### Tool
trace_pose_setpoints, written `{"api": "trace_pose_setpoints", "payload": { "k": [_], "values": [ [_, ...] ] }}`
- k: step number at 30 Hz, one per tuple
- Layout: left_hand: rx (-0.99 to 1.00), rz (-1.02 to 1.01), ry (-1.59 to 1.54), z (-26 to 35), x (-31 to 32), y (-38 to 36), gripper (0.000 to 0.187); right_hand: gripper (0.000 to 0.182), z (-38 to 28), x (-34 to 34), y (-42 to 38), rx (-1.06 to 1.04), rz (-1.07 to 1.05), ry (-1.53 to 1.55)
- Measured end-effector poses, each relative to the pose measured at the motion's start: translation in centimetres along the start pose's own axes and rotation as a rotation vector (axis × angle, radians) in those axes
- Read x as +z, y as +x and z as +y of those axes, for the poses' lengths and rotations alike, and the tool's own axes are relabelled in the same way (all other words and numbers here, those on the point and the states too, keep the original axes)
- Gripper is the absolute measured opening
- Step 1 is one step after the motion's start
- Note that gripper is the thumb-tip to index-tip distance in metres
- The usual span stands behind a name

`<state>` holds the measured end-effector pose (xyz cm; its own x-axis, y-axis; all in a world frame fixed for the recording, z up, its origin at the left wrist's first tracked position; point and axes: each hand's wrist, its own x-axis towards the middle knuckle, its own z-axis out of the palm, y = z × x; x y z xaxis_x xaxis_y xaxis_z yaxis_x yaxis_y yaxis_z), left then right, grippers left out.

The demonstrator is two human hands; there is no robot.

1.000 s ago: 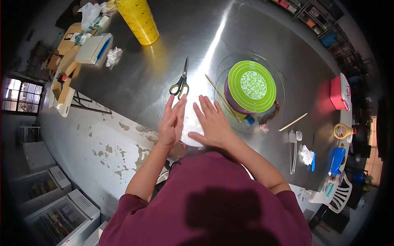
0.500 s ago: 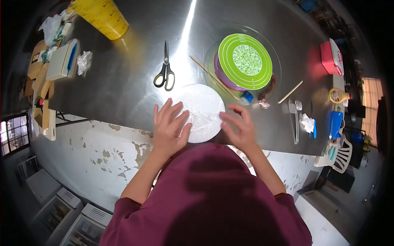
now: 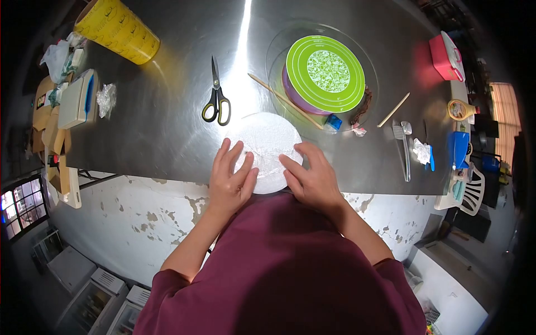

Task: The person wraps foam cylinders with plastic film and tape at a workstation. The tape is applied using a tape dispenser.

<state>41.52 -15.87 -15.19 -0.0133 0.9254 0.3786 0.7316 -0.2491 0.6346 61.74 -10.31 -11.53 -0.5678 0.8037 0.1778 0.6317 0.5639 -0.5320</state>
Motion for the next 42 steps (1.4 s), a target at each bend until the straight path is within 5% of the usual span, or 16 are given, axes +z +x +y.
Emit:
{"api": "trace_pose_setpoints", "payload": {
  "k": [9,12,15,18,21,27,32,36,39,42],
  "values": [
    [0.042,-0.127,-0.057,-0.5,-1.0,-0.2,0.052,0.031,0.4,-0.6,0.1,-0.048,0.013,0.001],
    [0.038,-0.232,0.143,0.1,-2.1,0.1,0.058,0.032,0.6,-1.3,0.3,-0.01,-0.077,0.082],
    [0.05,-0.136,0.165,0.4,-2.5,-0.6,0.084,0.048,3.1,-1.2,-0.5,0.037,-0.078,0.402],
    [0.027,0.157,-0.181,-1.7,0.8,-3.0,0.111,0.073,5.2,-1.6,-1.1,0.176,-0.035,0.626],
    [0.005,0.129,-0.342,-3.7,4.2,-4.1,0.129,0.09,7.0,-1.4,-1.0,0.148,-0.245,0.649],
    [-0.256,0.358,-0.545,-3.0,4.1,-2.5,0.127,0.096,6.1,-1.9,2.7,-0.18,-0.203,0.76],
    [-0.721,0.507,-1.359,2.0,1.6,1.9,0.095,0.082,6.6,-4.4,7.2,-0.3,-0.156,1.121],
    [-0.884,0.476,-1.613,5.9,1.2,4.1,0.094,0.08,5.8,-5.3,7.4,-0.387,-0.054,0.864],
    [-0.638,0.282,-2.271,5.1,3.7,1.8,0.092,0.08,5.7,-5.6,6.9,-0.446,0.002,0.71],
    [-0.735,0.374,-2.281,7.2,4.9,1.6,0.078,0.078,5.6,-6.5,6.4,-0.446,0.035,0.739]
  ]
}}
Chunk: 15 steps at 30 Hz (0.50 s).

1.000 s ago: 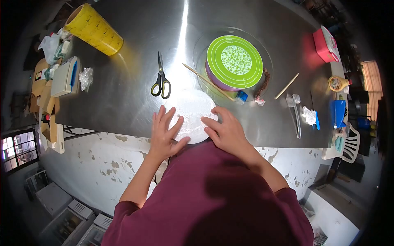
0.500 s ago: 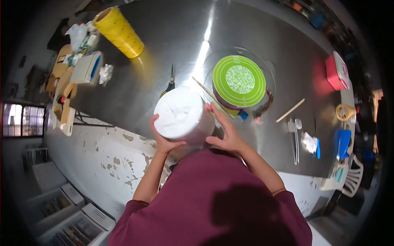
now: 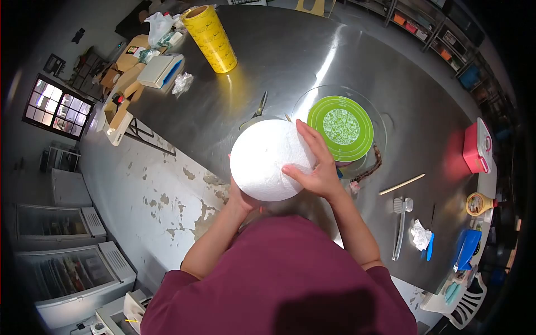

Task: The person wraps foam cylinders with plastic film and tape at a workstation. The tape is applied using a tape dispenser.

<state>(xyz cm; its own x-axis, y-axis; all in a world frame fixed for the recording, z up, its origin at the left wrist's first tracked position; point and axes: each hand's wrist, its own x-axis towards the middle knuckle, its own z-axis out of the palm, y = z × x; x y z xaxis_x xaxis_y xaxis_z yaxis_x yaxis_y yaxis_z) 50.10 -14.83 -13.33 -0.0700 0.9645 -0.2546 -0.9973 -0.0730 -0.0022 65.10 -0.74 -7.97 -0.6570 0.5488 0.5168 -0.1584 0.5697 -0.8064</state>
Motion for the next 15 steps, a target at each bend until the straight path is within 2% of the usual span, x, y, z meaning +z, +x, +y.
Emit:
{"api": "trace_pose_setpoints", "payload": {
  "k": [5,7,10,13,15],
  "values": [
    [0.027,0.052,0.075,-1.1,-1.7,-0.2,0.063,0.072,-0.8,-0.5,-0.6,-0.039,0.032,-0.031],
    [0.031,0.086,0.071,-2.2,-0.1,-0.2,0.06,0.068,-0.6,-0.5,-1.0,-0.032,0.065,-0.067],
    [0.023,0.088,0.022,-3.0,0.6,0.0,0.067,0.063,-0.2,-0.7,-1.6,-0.006,0.089,-0.044],
    [0.057,0.088,0.191,-3.5,1.6,0.0,0.077,0.061,0.1,-1.2,-2.0,0.004,0.099,-0.032],
    [0.128,0.167,0.353,-4.1,3.3,-0.3,0.084,0.062,0.6,-1.4,-2.4,0.016,0.095,-0.027]
  ]
}}
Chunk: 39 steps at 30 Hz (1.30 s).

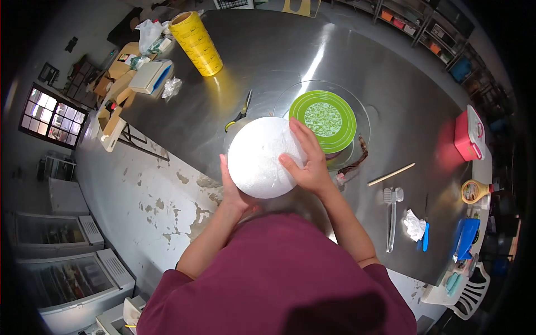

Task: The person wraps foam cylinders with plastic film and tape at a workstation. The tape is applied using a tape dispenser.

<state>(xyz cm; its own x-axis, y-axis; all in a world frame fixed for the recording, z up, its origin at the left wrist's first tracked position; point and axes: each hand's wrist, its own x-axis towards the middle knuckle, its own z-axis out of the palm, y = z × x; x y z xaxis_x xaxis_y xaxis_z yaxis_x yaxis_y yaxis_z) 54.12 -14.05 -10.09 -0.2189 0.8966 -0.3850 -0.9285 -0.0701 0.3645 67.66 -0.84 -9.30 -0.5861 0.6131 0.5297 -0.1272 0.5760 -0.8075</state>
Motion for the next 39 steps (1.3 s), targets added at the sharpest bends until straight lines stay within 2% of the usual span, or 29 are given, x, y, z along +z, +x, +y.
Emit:
{"api": "trace_pose_setpoints", "payload": {
  "k": [4,5,8,10,11,12,14,17,20,21,25,28,37,39],
  "values": [
    [0.132,0.139,0.153,0.2,0.3,0.0,0.088,0.062,0.3,-0.9,-1.1,0.084,-0.038,-0.01],
    [0.228,0.139,0.162,0.3,-0.7,0.3,0.084,0.061,0.6,-1.1,-1.5,0.139,-0.04,0.04],
    [0.537,0.196,0.491,0.3,-5.4,1.5,0.086,0.057,2.5,-1.3,-3.5,0.314,-0.009,0.263],
    [0.954,0.059,1.067,1.2,-5.9,1.2,0.093,0.055,2.9,-1.3,-4.0,0.453,0.065,0.5],
    [1.162,-0.012,1.308,1.3,-6.1,1.1,0.095,0.058,2.7,-1.2,-4.4,0.537,0.128,0.713],
    [1.365,-0.092,1.547,1.3,-5.6,1.0,0.096,0.06,2.4,-1.2,-4.4,0.464,0.14,0.701],
    [1.36,-0.183,1.544,0.9,-4.9,1.1,0.097,0.065,1.8,-1.3,-4.5,0.323,0.165,0.672],
    [1.369,-0.279,1.544,0.2,-3.2,1.3,0.096,0.065,0.1,-2.8,-3.3,0.014,0.121,0.128],
    [1.398,-0.271,1.54,-1.0,-2.0,1.3,0.092,0.057,-1.5,-3.7,-2.5,-0.103,0.019,-0.097],
    [1.403,-0.257,1.527,-1.3,-1.9,1.3,0.091,0.045,-2.0,-3.6,-2.1,-0.086,0.038,-0.088],
    [1.408,-0.219,1.534,-1.7,-2.1,1.6,0.088,0.039,-1.9,-3.6,-2.2,-0.117,0.068,-0.124],
    [1.379,-0.205,1.654,-1.4,-2.8,1.6,0.115,0.036,-1.8,-3.6,-2.2,-0.14,0.085,-0.119],
    [1.392,-0.226,1.605,-1.3,-2.0,1.4,0.113,0.032,-2.1,-3.8,-1.6,-0.161,0.062,-0.166],
    [1.406,-0.23,1.521,-1.5,-1.2,1.2,0.098,0.031,-1.9,-3.8,-1.6,-0.164,0.054,-0.168]
  ]
}}
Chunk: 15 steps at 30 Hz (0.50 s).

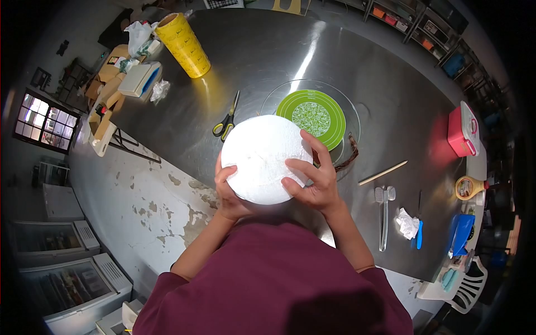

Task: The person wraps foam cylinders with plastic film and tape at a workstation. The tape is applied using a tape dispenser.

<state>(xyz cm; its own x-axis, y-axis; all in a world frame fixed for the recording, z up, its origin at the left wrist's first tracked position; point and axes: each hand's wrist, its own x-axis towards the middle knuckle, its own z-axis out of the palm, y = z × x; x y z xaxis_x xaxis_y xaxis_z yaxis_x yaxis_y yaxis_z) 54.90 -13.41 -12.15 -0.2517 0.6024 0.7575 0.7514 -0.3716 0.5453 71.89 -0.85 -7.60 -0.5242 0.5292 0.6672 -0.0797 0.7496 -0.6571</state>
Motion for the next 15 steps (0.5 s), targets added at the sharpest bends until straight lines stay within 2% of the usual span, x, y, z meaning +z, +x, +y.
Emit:
{"api": "trace_pose_setpoints", "payload": {
  "k": [1,6,9,13,15],
  "values": [
    [-0.004,0.025,-0.029,0.3,0.0,0.2,0.09,0.032,0.1,-0.1,0.0,-0.006,-0.018,0.002],
    [0.029,0.026,0.026,1.0,-0.3,1.3,0.088,0.04,0.2,0.0,-0.1,-0.028,-0.032,-0.002],
    [0.054,0.041,-0.028,0.8,-0.2,1.7,0.082,0.051,-1.0,0.0,0.4,0.06,0.031,0.028],
    [0.081,0.061,-0.01,1.0,-0.2,1.7,0.073,0.051,-0.9,-0.1,0.4,0.003,0.004,0.016],
    [0.131,0.077,0.026,0.7,-0.1,1.7,0.086,0.047,-0.8,-0.3,0.4,-0.052,-0.011,0.01]
  ]
}}
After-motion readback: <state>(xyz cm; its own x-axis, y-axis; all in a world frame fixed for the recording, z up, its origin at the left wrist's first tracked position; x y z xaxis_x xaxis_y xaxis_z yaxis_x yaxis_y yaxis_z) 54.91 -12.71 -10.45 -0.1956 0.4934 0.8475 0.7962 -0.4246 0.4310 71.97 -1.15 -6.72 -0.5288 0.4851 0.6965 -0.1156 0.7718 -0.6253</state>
